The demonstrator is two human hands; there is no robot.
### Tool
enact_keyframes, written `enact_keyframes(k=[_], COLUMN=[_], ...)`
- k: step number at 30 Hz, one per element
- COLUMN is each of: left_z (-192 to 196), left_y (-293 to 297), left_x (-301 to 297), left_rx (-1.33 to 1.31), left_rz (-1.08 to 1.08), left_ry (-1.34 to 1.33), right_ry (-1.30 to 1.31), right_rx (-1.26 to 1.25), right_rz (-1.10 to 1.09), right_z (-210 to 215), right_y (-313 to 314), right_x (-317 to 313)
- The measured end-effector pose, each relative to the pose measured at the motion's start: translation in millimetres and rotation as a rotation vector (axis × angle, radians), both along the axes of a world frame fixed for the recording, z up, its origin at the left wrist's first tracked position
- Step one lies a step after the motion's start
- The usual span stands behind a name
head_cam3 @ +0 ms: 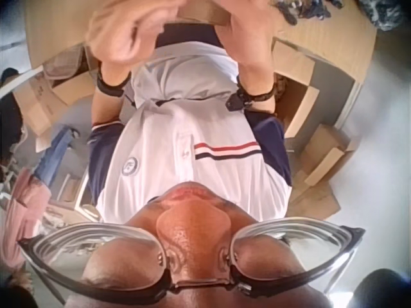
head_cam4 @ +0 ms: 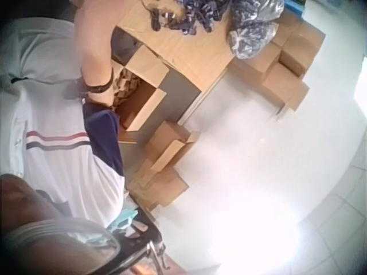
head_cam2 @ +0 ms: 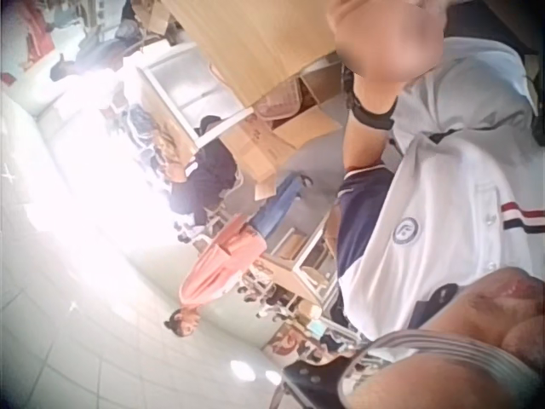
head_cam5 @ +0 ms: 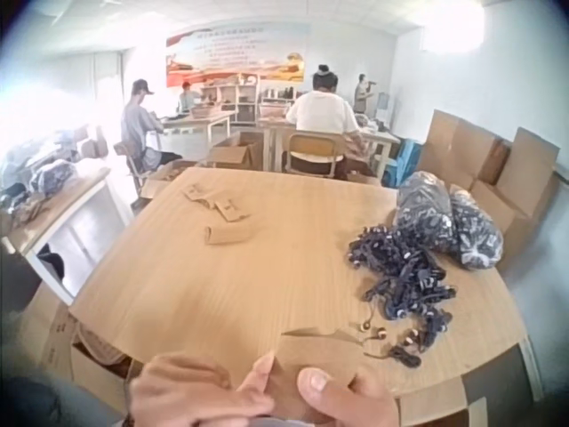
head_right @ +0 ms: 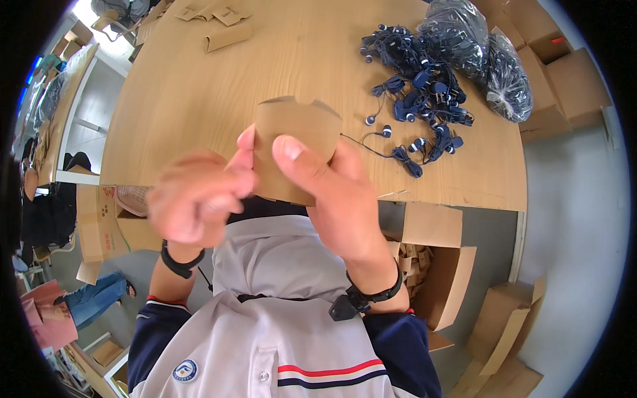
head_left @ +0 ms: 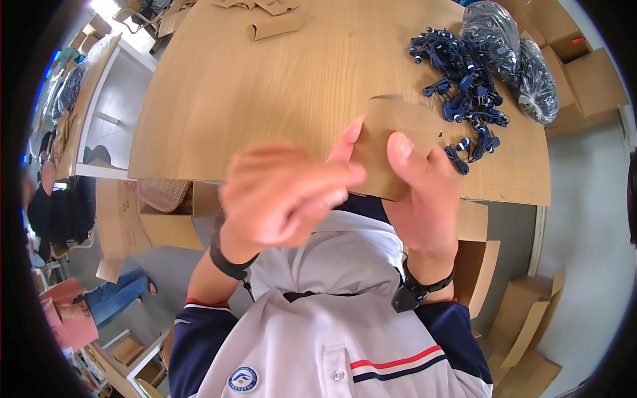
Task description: Insert coiled earphones into cardboard sleeves in a factory setting.
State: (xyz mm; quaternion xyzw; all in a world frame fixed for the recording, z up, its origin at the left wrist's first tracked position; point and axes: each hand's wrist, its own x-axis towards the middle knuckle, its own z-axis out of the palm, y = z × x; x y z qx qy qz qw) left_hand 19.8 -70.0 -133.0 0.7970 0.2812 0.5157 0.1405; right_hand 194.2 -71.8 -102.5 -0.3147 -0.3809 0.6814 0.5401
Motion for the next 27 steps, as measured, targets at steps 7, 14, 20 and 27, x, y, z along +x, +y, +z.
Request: enact_keyframes(k=[7, 14, 20, 27], left_z=[58, 90, 59, 42], left_y=[38, 28, 35, 30], left_x=[-11, -12, -3, 14], left_rx=[-0.121, 0.044, -0.268, -0.438], left_rz=[-0.26, -0.109, -0.378, -0.255], left_ry=[0.054, 0.485, 0.232, -0.061], right_ry=[-0.1, -0.04, -0.188, -0.77], right_rx=[0.064, 0.042, 0.108, 0.778], right_rz=[0.42, 0.402, 0.288, -0.253], right_z=[0, 12, 14, -12], right_y=[-5, -6, -10, 5], right_x=[14, 18, 15, 8])
